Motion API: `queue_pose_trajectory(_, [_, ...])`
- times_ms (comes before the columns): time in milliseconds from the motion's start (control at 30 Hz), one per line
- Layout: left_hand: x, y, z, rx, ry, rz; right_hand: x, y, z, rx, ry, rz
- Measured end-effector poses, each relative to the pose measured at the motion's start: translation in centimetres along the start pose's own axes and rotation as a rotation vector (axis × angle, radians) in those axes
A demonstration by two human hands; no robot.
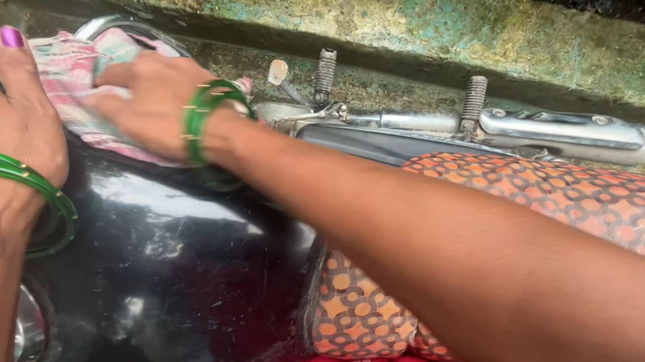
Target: The person wipes the seat, fuel tank, handlebars, and exhaust pipe of a motorcycle with a cloth.
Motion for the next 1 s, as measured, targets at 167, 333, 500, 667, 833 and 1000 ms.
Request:
queue_pose_trajectory(167, [-2.2,0.9,-3.1,0.3,-0.106,-0.223,-1.3,4.4,-5.4,0.093,0.048,-0.004])
queue_pose_trajectory(333, [-1.8,-0.2,-0.2,-0.06,-0.05,-0.173,-1.5,4.0,-6.5,0.192,0.03,0.058])
queue_pose_trajectory(500, [-1.6,-0.2,0.4,-0.195,0.011,-0.121,1.7,-2.0,-2.0,0.24,0.082,0.161])
queue_pose_trajectory(667, [-1.5,-0.1,1.2,-0.299,0.03,-0.066,1.2,-5.6,2.3,0.109,0.116,-0.033])
queue_pose_trajectory(833, [-1.6,0.1,1.6,-0.304,0.066,-0.091,-0.7,-1.1,3.5,-0.166,0.067,-0.078])
queue_pose_trajectory(1000, [-2.1,0.5,1.7,-0.298,0.107,-0.149,-3.9,4.6,5.9,-0.537,-0.007,-0.163])
Point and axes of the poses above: each hand's wrist, its own y-axis away from the middle knuckle, its own x-axis out of the palm, z = x × y, the point moved 9 cm from there along -y, towards the middle knuckle, and after that the axes turned 11 degrees about y, right-handed, at the moved point
